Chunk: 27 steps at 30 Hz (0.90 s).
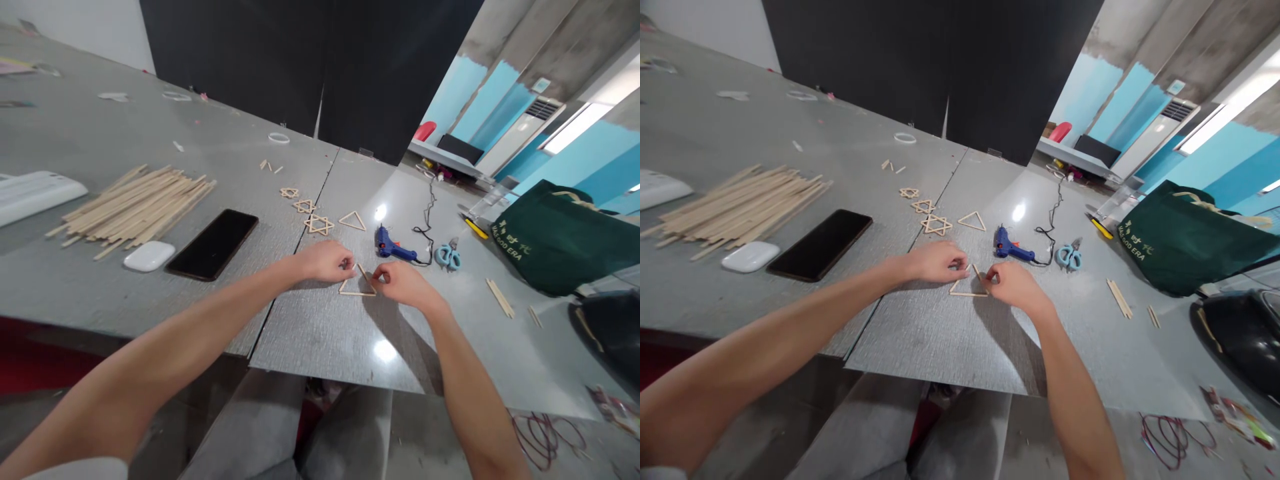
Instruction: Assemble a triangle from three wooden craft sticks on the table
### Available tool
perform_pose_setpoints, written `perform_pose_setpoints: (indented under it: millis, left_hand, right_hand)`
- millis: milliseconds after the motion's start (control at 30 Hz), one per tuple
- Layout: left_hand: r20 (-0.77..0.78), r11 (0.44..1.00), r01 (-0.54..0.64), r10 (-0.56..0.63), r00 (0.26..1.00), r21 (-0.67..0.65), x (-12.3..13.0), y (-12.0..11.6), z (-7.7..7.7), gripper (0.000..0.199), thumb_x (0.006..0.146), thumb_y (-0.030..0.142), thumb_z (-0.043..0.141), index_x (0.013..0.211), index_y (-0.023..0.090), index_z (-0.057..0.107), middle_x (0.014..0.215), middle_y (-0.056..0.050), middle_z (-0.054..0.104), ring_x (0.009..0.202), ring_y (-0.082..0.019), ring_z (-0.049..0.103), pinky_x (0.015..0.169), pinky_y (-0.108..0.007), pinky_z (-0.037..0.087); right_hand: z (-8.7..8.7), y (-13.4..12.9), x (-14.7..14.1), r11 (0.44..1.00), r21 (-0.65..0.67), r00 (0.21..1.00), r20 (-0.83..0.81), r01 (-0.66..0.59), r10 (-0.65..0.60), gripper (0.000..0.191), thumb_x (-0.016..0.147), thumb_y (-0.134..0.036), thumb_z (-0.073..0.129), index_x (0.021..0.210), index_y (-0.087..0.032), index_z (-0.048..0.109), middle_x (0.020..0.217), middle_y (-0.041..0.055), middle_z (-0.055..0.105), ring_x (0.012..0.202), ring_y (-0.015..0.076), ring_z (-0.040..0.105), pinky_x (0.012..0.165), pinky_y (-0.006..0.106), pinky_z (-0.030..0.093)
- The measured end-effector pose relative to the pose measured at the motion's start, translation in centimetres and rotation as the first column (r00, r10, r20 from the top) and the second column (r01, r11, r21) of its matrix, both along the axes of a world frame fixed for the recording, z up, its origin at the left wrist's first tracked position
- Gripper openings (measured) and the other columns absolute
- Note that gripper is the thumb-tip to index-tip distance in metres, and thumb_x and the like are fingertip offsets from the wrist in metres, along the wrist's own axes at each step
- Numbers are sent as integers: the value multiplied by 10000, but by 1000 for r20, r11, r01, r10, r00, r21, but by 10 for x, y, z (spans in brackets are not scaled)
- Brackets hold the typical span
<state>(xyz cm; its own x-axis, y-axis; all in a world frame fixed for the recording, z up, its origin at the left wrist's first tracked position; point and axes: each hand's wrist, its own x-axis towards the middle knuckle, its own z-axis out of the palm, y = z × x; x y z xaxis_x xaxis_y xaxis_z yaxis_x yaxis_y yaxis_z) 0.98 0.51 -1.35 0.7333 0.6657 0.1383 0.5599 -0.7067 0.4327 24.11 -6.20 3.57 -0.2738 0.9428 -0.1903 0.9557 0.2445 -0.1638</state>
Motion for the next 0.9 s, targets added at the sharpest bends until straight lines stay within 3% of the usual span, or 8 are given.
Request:
perform_pose_setpoints:
  millis: [900]
  left_hand:
    - [18, 999, 16, -15, 1000, -36, -1, 0, 1, 275, 959, 436, 659, 828, 206, 733, 783, -44, 693, 798, -222, 585, 712, -323, 338]
  right_hand:
    - [-2, 0, 2, 1000, -1, 999, -31, -13, 13, 241, 1015, -371, 703, 952, -170, 820, 827, 53, 743, 713, 171, 603, 624, 293, 316]
